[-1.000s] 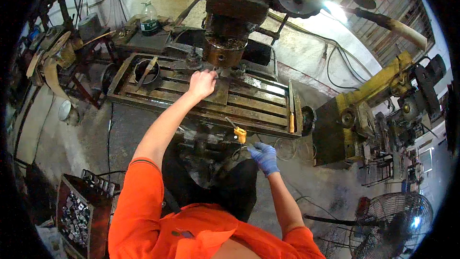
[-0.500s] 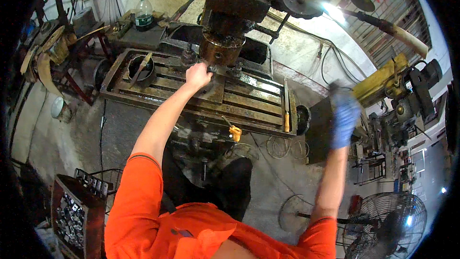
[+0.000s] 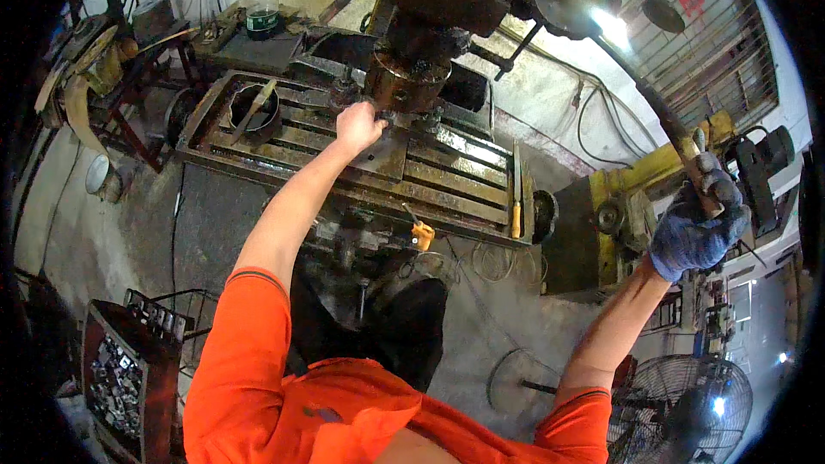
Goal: The person picks up metal parts from a container and places them one by one on a milling machine table. They use a brush to apply liquid to the parts and use a hand tool to touch the parts before operating a machine lever.
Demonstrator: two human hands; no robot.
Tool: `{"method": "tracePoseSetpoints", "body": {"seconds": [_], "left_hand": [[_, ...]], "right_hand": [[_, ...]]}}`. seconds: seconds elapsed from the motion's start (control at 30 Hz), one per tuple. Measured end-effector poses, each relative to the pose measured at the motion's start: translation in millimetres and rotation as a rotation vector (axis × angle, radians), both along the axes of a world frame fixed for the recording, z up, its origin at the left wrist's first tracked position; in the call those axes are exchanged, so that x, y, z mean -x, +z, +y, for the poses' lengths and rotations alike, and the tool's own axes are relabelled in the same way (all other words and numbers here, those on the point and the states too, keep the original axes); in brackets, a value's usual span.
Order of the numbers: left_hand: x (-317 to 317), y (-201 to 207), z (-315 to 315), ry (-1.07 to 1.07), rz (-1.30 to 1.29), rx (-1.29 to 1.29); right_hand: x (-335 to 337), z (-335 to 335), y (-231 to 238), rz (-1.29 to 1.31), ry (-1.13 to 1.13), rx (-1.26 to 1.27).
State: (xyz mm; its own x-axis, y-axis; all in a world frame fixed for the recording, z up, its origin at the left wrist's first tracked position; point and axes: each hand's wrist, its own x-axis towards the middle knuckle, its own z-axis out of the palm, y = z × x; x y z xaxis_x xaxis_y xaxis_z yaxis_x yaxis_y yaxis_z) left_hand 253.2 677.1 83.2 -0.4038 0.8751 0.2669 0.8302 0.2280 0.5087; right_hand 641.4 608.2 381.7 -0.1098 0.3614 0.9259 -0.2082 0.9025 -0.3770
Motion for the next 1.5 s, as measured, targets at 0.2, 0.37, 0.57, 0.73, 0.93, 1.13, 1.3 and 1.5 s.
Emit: {"method": "tracePoseSetpoints", "body": {"seconds": [0.2,0.37,0.57,0.73,0.93,1.13,1.3,1.5], "left_hand": [[2.5,7.4,-11.2,0.024,-0.033,-0.056],[7.3,1.9,-5.5,0.023,-0.012,-0.033],[6.0,-5.8,-2.1,-0.001,0.007,-0.141],[3.7,1.2,-5.2,0.018,-0.005,-0.042],[1.5,-2.3,-2.7,0.016,0.012,-0.089],[6.1,-8.6,0.9,0.0,-0.002,-0.142],[13.7,-3.5,-7.7,-0.005,-0.085,-0.144],[29.5,4.7,-63.0,-0.196,-0.378,-0.187]], "right_hand": [[29.8,-9.3,-23.5,0.116,-0.252,-0.014],[37.8,-11.4,-44.4,0.104,-0.193,-0.033],[26.8,-10.5,-48.5,0.085,-0.041,-0.006],[26.8,-7.0,-37.4,-0.04,-0.209,-0.138],[33.3,-13.0,-63.1,-0.003,-0.35,-0.148],[34.0,-14.4,-65.9,0.049,-0.325,-0.108],[39.1,-19.7,-66.5,0.199,-0.232,0.084],[40.2,-19.5,-72.6,0.217,-0.076,0.085]]}}
